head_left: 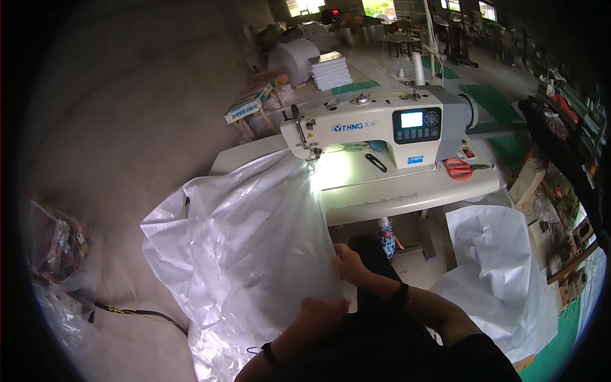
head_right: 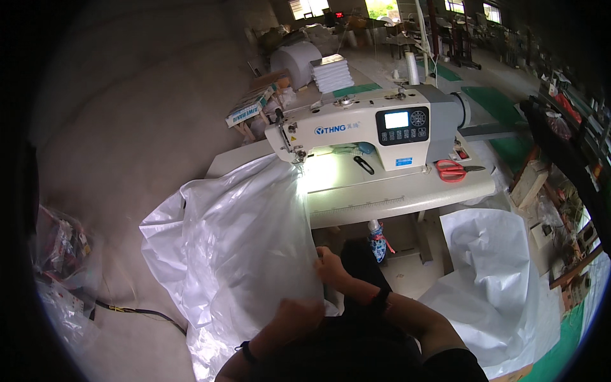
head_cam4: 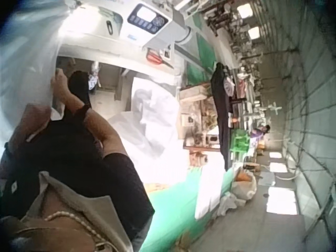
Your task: The recorder uses an industrial sewing machine to stitch together large sheets of white plastic material for bag manufacturing.
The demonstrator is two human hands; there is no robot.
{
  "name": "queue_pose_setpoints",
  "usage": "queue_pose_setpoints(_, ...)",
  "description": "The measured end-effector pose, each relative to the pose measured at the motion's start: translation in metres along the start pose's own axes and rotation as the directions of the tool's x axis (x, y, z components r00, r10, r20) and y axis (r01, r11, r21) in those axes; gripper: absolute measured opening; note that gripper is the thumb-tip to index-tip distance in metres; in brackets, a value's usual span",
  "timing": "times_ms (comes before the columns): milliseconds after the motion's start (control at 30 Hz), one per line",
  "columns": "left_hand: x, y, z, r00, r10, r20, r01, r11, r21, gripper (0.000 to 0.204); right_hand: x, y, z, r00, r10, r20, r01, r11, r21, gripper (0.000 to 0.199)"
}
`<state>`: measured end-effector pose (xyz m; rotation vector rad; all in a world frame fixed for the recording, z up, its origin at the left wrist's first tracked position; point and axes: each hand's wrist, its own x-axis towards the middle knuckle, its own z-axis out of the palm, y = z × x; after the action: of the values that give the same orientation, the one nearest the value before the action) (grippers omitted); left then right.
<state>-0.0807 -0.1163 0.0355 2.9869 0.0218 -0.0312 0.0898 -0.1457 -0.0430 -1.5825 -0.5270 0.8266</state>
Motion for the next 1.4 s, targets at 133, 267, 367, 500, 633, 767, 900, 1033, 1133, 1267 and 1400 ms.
queue_pose_setpoints(133,0.032,-0.031,-0.015,0.778,-0.162,-0.607,0.234,0.971,0.040,0.018,-0.010,-0.002,0.004,0.977,-0.211,-0.026,0.205,0.967,-0.148,0.031)
queue_pose_setpoints(267,0.055,-0.053,0.005,0.853,-0.327,-0.407,0.343,0.939,-0.036,0.020,-0.016,-0.013,0.004,0.968,-0.244,-0.059,0.228,0.953,-0.198,0.028)
queue_pose_setpoints(367,0.056,-0.056,0.022,0.893,-0.411,-0.184,0.395,0.911,-0.117,0.018,-0.015,-0.017,0.002,0.980,-0.190,-0.058,0.177,0.968,-0.180,0.028)
queue_pose_setpoints(500,0.053,-0.046,0.030,0.891,-0.409,-0.196,0.343,0.891,-0.299,0.017,0.004,-0.010,-0.001,0.999,-0.002,0.054,0.005,0.998,-0.067,0.030)
queue_pose_setpoints(633,0.048,-0.031,0.032,0.865,-0.445,-0.232,0.315,0.841,-0.440,0.018,0.018,0.002,0.010,0.974,-0.201,0.100,0.206,0.977,-0.048,0.033)
queue_pose_setpoints(767,0.034,-0.024,0.032,0.863,-0.446,-0.238,0.295,0.826,-0.480,0.019,0.007,0.011,0.021,0.977,-0.210,-0.034,0.201,0.962,-0.183,0.044)
queue_pose_setpoints(900,0.021,-0.019,0.031,0.835,-0.462,-0.299,0.338,0.859,-0.383,0.035,0.006,0.011,0.026,0.975,-0.220,-0.027,0.207,0.947,-0.247,0.051)
queue_pose_setpoints(1033,0.005,-0.018,0.040,0.830,-0.536,-0.151,0.472,0.822,-0.319,0.046,0.024,0.008,0.030,0.950,-0.313,0.014,0.308,0.926,-0.217,0.051)
queue_pose_setpoints(1133,-0.006,-0.029,0.058,0.864,-0.504,0.003,0.495,0.847,-0.193,0.038,0.039,0.004,0.038,0.898,-0.440,-0.026,0.430,0.887,-0.166,0.047)
queue_pose_setpoints(1267,-0.025,-0.047,0.086,0.838,-0.545,-0.022,0.524,0.816,-0.245,0.027,0.056,-0.009,0.044,0.922,-0.380,-0.074,0.363,0.915,-0.176,0.045)
queue_pose_setpoints(1400,-0.051,-0.061,0.092,0.816,-0.530,-0.233,0.525,0.847,-0.087,0.015,0.068,-0.033,0.043,0.986,-0.167,-0.004,0.160,0.950,-0.270,0.049)
